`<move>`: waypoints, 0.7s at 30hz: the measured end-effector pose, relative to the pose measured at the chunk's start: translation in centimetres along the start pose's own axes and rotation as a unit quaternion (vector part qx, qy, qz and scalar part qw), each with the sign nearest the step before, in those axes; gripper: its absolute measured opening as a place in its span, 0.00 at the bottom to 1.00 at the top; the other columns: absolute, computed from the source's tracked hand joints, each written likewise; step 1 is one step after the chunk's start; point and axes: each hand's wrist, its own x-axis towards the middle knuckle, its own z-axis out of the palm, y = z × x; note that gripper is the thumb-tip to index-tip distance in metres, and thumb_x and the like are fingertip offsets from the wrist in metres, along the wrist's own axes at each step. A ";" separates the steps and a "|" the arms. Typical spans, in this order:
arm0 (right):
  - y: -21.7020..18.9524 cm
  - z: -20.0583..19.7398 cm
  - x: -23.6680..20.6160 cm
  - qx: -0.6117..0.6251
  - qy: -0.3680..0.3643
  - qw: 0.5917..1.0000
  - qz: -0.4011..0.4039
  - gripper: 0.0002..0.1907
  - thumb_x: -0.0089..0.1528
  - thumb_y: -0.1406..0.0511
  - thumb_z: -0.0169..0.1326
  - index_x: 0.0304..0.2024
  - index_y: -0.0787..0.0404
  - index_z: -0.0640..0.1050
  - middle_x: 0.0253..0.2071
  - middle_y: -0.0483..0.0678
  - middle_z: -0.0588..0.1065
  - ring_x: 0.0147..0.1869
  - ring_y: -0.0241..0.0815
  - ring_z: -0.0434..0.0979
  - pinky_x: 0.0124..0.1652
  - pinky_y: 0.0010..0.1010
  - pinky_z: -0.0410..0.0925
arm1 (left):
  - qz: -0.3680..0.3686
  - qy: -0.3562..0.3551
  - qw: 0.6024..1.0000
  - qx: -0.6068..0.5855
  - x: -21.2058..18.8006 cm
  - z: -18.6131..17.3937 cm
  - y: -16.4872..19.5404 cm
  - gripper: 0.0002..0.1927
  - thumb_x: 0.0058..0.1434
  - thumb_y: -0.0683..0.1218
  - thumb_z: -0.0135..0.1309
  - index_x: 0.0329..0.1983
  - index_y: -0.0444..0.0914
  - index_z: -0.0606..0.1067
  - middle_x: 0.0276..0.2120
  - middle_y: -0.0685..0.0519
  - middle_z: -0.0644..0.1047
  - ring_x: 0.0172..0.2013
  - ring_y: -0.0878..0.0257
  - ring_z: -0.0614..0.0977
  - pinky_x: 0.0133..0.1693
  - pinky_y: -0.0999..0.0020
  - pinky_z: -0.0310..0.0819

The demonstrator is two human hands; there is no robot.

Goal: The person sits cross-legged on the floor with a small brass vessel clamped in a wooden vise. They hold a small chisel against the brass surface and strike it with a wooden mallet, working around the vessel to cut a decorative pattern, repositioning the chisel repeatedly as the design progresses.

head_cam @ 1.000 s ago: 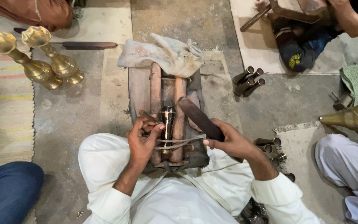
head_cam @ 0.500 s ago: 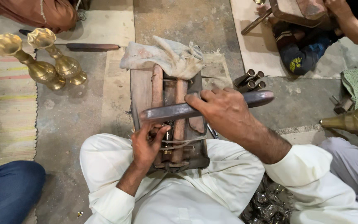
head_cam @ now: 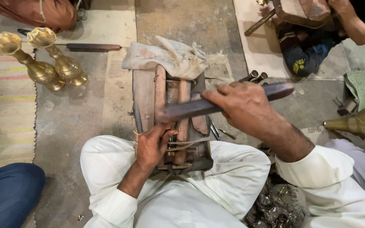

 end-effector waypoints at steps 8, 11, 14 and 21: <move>0.8 1.8 -2.9 -0.002 -0.073 0.992 0.099 0.24 0.53 0.69 0.61 0.53 0.53 0.77 0.36 0.50 0.78 0.42 0.52 0.81 0.40 0.43 0.72 | -0.037 0.006 0.998 -0.058 1.0 0.0 -0.3 0.13 0.61 0.42 0.64 0.47 0.35 0.76 0.38 0.47 0.84 0.37 0.54 0.89 0.36 0.63 0.82; 1.5 2.6 -4.1 0.012 -0.096 0.986 0.133 0.26 0.51 0.69 0.61 0.54 0.53 0.77 0.36 0.51 0.79 0.42 0.54 0.81 0.41 0.45 0.71 | -0.033 -0.018 0.995 -0.092 2.2 -0.8 -0.6 0.12 0.61 0.42 0.64 0.45 0.35 0.75 0.37 0.48 0.83 0.38 0.56 0.88 0.38 0.64 0.82; 2.0 3.6 -4.9 0.086 -0.094 0.980 0.149 0.29 0.49 0.67 0.63 0.55 0.56 0.76 0.37 0.53 0.79 0.42 0.57 0.81 0.41 0.47 0.71 | -0.018 -0.115 0.990 -0.082 3.4 -1.6 -0.5 0.15 0.59 0.42 0.64 0.48 0.36 0.76 0.36 0.47 0.83 0.37 0.53 0.87 0.37 0.61 0.81; 1.2 5.5 -7.1 0.136 0.058 0.977 0.151 0.28 0.50 0.70 0.61 0.54 0.57 0.77 0.45 0.55 0.80 0.47 0.58 0.81 0.45 0.45 0.72 | 0.074 -0.210 0.974 -0.043 4.9 -2.7 -0.2 0.20 0.59 0.39 0.62 0.55 0.36 0.74 0.41 0.43 0.82 0.40 0.42 0.84 0.37 0.55 0.78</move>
